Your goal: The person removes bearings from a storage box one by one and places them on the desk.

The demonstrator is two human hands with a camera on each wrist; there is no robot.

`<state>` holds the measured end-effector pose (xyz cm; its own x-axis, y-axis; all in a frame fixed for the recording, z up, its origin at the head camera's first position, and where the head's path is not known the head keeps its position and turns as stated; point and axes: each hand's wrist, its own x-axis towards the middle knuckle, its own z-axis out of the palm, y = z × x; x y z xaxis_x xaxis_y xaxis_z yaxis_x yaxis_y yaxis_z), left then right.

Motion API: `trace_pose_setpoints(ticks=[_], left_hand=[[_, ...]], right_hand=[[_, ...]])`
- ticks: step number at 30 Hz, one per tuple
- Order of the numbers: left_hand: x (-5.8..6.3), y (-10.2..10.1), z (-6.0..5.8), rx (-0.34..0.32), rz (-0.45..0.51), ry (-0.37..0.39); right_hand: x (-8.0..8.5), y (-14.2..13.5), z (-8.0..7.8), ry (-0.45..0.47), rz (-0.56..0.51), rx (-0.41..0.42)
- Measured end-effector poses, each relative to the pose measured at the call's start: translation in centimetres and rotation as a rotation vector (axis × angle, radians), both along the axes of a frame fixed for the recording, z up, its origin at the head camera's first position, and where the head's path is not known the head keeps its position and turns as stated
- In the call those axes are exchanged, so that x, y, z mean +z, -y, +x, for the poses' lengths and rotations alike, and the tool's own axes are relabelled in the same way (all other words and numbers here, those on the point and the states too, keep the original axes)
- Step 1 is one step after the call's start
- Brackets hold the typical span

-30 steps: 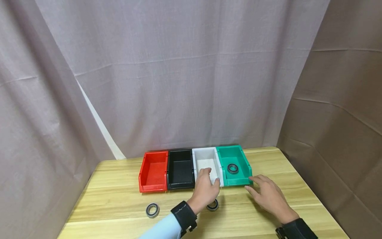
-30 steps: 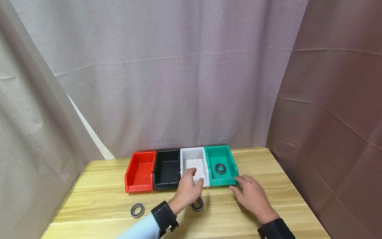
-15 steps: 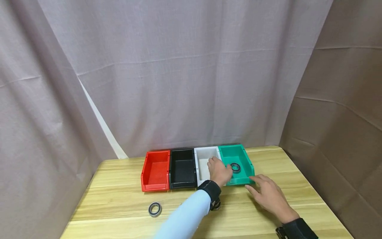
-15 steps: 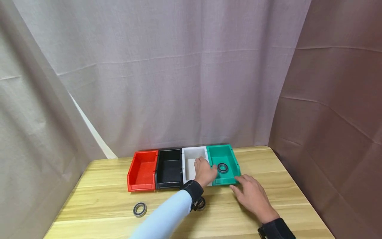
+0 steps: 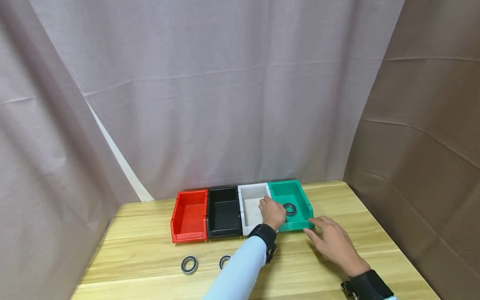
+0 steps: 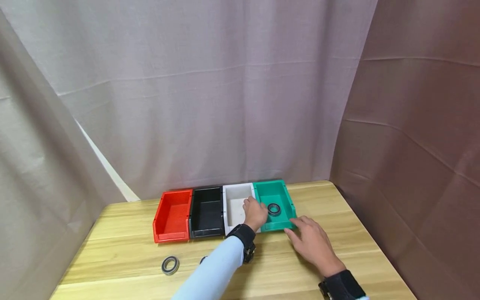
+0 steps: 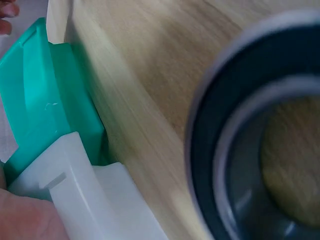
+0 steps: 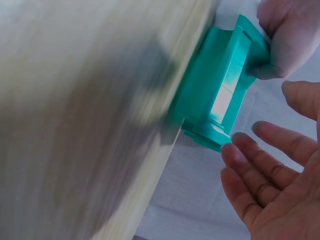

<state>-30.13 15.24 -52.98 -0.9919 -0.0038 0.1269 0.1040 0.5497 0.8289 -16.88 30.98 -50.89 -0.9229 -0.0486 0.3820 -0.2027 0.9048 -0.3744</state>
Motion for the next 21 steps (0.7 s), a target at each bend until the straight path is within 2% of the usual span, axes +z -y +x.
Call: trace_pose_setpoints(ticks=[7,15,21], left_hand=[[-0.1,0.2,-0.1,0.042,-0.036,-0.025],[-0.2,-0.2,0.0,0.019,-0.022,-0.013],[-0.3,-0.2,0.1,0.03,-0.035,-0.018]], right_hand=[[-0.1,0.0,-0.2,0.009,-0.005,0.01],[-0.5,0.1,-0.3,0.007,0.009,0.012],[-0.4,1.2,-1.2,-0.019,0.018,0.049]])
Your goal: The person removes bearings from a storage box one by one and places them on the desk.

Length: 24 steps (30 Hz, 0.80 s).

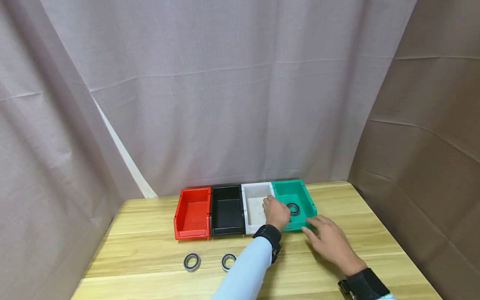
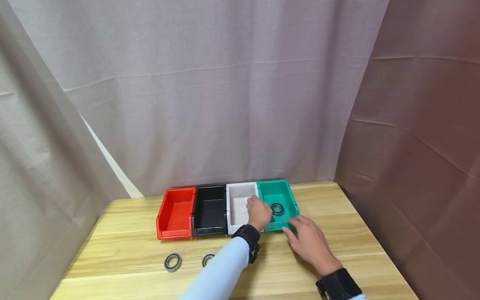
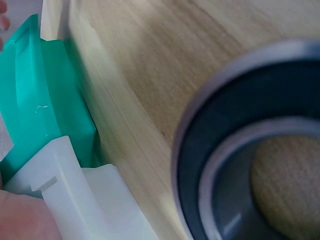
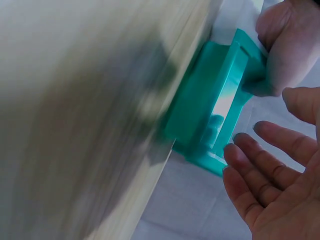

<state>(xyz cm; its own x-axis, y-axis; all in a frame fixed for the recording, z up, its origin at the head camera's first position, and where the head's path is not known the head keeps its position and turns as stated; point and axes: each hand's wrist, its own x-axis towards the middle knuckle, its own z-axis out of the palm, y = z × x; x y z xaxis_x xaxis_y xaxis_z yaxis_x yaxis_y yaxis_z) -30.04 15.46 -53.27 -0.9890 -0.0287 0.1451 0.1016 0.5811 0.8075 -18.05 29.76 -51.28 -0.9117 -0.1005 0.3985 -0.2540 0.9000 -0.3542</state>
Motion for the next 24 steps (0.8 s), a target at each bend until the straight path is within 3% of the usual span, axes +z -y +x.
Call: trace_pose_setpoints(ticks=[14,18,24], left_hand=[[0.2,0.1,0.2,-0.001,-0.021,0.009],[0.2,0.1,0.3,-0.002,-0.013,0.01],[0.5,0.1,0.4,-0.012,-0.017,0.006]], right_hand=[[-0.3,2.0,-4.4,-0.083,0.089,0.026],[-0.5,2.4,-5.7,-0.036,0.102,-0.001],[-0.9,3.0,-8.0,0.112,0.09,-0.037]])
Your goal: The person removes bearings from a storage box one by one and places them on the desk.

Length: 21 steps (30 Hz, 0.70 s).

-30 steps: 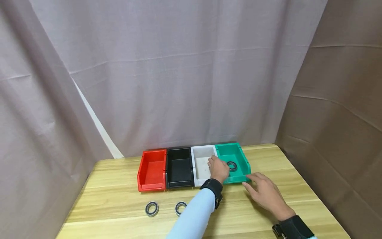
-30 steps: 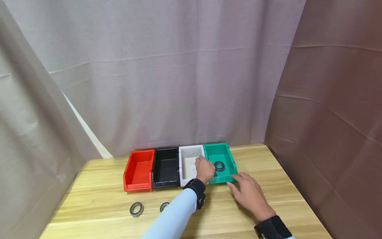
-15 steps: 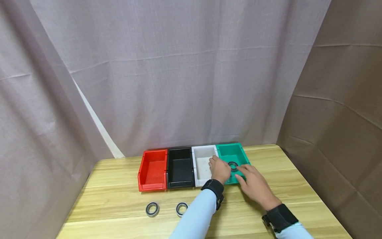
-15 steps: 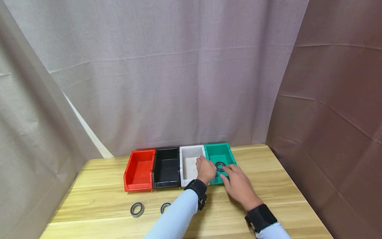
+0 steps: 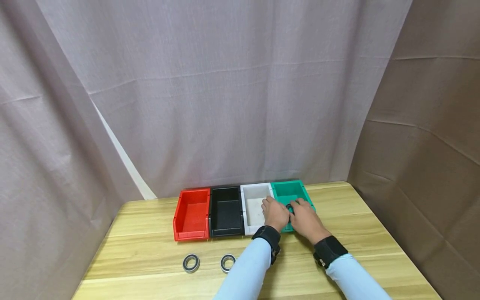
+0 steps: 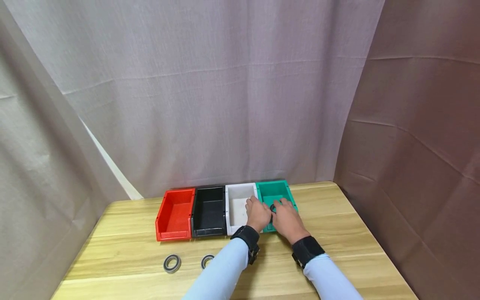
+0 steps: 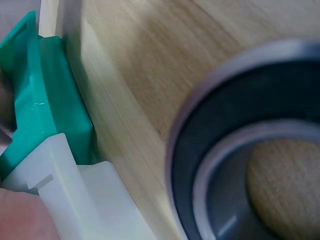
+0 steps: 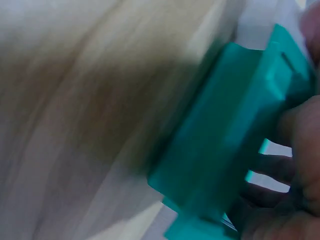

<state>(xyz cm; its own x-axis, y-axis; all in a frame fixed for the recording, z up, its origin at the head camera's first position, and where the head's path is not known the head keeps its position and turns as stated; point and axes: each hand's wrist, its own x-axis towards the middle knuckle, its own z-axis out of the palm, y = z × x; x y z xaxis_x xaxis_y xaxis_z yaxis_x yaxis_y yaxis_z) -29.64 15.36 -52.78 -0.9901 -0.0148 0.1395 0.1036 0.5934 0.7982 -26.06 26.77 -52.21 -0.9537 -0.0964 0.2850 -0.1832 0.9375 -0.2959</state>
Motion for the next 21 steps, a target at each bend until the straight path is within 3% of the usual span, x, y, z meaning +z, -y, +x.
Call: trace_pose_setpoints(ticks=[11,21], left_hand=[[-0.1,0.1,-0.1,0.001,0.029,0.008],[-0.1,0.2,0.0,-0.005,0.035,-0.007]], right_hand=[[-0.2,1.1,-2.6,0.143,0.052,-0.042],[-0.8,1.1,-3.2,0.118,0.025,-0.065]])
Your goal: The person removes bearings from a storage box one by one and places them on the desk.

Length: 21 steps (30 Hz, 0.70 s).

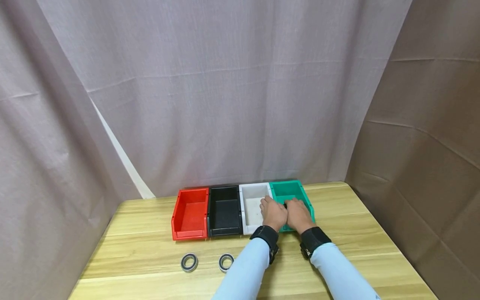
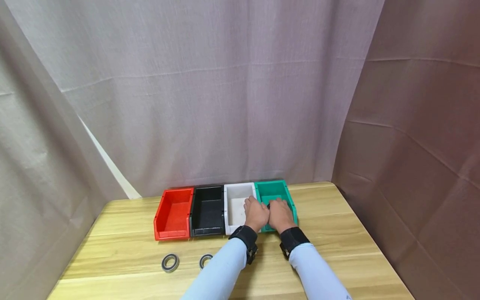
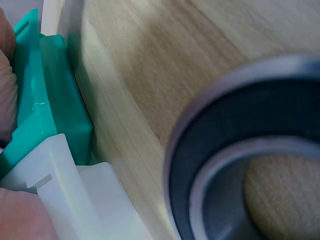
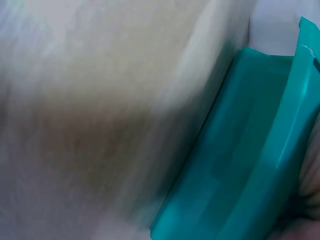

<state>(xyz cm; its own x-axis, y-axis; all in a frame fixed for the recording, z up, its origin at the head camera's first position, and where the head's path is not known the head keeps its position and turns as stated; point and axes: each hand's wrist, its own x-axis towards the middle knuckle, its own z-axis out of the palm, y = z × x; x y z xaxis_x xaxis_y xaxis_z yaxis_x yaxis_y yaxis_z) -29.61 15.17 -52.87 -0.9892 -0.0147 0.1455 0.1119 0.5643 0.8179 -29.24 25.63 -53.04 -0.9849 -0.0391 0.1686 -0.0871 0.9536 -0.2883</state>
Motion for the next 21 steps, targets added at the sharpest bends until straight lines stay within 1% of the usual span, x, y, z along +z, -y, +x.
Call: trace_pose_setpoints(ticks=[8,14,19,21], left_hand=[[0.08,-0.17,0.02,0.017,-0.007,0.003],[-0.01,-0.18,0.03,0.018,-0.006,-0.013],[0.01,0.05,0.11,0.003,0.02,-0.041],[-0.86,0.01,-0.21,0.005,0.026,-0.076]], right_hand=[[0.19,0.01,0.41,-0.015,0.016,-0.004],[0.02,0.0,0.39,-0.013,0.031,-0.001],[0.03,0.06,0.25,0.008,0.026,-0.002],[0.01,0.11,0.21,0.006,0.031,-0.006]])
